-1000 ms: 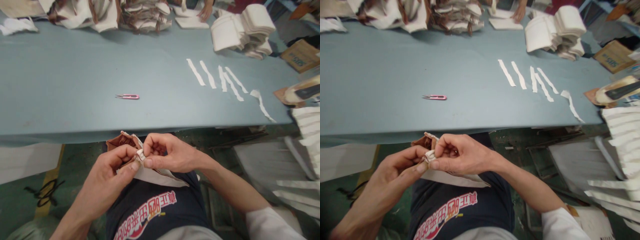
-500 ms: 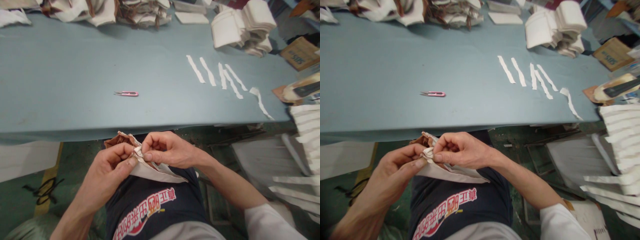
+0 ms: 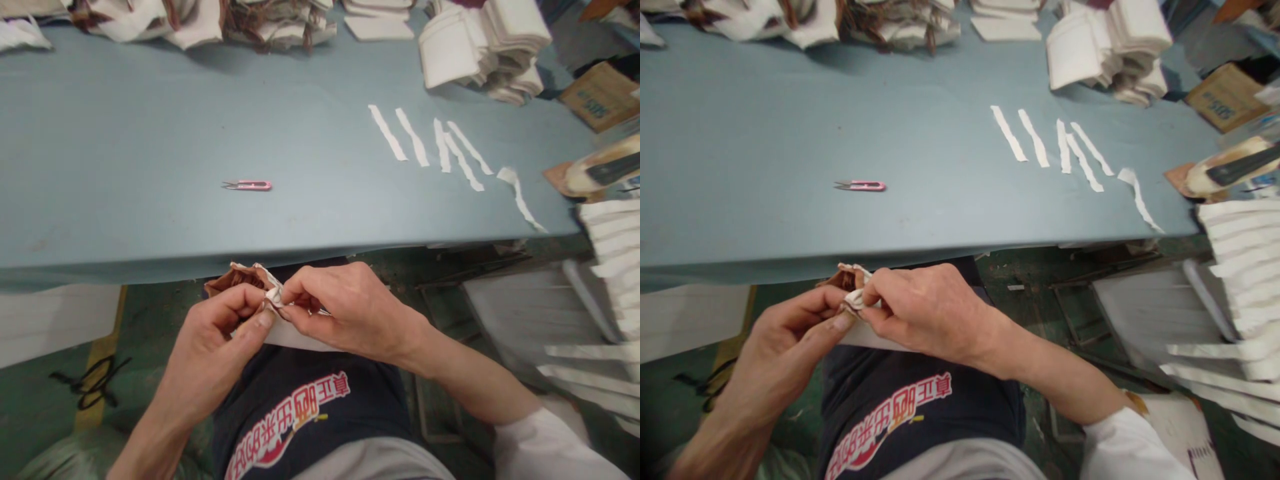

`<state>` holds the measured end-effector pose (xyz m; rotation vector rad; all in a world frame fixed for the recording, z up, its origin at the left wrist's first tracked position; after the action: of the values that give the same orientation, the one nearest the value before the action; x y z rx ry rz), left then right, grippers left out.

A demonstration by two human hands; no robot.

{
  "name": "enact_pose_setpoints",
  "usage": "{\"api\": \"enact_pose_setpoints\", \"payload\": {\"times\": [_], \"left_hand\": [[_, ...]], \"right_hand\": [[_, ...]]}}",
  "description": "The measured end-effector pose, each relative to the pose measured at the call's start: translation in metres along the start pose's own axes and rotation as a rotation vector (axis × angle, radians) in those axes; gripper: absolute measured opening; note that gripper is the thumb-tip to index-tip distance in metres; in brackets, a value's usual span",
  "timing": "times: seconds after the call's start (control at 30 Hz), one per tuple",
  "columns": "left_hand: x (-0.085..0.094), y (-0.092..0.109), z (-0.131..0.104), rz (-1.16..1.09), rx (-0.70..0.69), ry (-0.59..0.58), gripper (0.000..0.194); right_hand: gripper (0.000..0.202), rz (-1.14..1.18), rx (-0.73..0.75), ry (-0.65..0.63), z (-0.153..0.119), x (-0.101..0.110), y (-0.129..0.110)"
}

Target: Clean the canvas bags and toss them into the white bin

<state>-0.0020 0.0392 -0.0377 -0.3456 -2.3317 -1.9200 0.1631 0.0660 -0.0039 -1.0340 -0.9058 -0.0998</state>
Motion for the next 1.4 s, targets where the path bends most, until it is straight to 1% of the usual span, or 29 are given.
{"api": "enact_pose_setpoints", "payload": {"times": [0.07, 0.17, 0.3, 0.37, 0.53, 0.6, 0.7, 0.87, 1.0, 1.13, 1.3, 1.4], "left_hand": [[-0.001, 0.002, 0.000, 0.060, -0.031, 0.007, 0.021], [-0.004, 0.004, -0.002, 0.134, -0.075, 0.010, 0.024], [-0.007, 0.007, -0.004, 0.153, -0.136, -0.027, 0.024], [-0.006, 0.009, -0.004, 0.150, -0.150, -0.054, 0.023], [-0.006, 0.017, -0.001, 0.168, -0.224, -0.148, 0.028], [-0.006, 0.020, -0.001, 0.180, -0.272, -0.166, 0.031], [-0.007, 0.022, -0.002, 0.176, -0.331, -0.173, 0.031], [-0.007, 0.017, -0.007, 0.133, -0.361, -0.150, 0.026], [-0.007, 0.013, -0.010, 0.098, -0.355, -0.116, 0.026], [-0.009, 0.009, -0.014, 0.075, -0.351, -0.119, 0.028], [-0.013, 0.006, -0.014, 0.066, -0.312, -0.148, 0.031], [-0.013, 0.006, -0.013, 0.086, -0.262, -0.133, 0.034]], "right_hand": [[0.015, -0.035, 0.013, 0.034, -0.001, 0.001, -0.001], [0.017, -0.021, -0.035, 0.059, -0.002, 0.000, 0.002], [0.016, 0.072, -0.124, 0.096, -0.002, -0.001, 0.007], [0.015, 0.171, -0.174, 0.084, -0.003, -0.003, 0.011], [0.027, 0.501, -0.351, -0.105, -0.002, -0.016, 0.025], [0.033, 0.588, -0.411, -0.175, -0.003, -0.021, 0.030], [0.039, 0.676, -0.459, -0.236, -0.005, -0.024, 0.032], [0.034, 0.693, -0.431, -0.229, -0.005, -0.021, 0.029], [0.029, 0.607, -0.368, -0.202, -0.003, -0.015, 0.023], [0.028, 0.540, -0.311, -0.210, -0.002, -0.013, 0.018], [0.028, 0.481, -0.263, -0.232, -0.003, -0.014, 0.016], [0.024, 0.406, -0.239, -0.205, -0.004, -0.014, 0.016]]}}
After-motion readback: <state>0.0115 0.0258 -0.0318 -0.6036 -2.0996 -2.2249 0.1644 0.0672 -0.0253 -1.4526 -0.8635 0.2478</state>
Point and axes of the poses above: each hand's wrist, its own z-axis towards the middle knuckle, its own x-axis out of the back of the hand, y = z × x, the point moved 6 cm from there along z, towards the middle knuckle, and after that the axes turned 3 degrees about y, right-handed, at the moved point
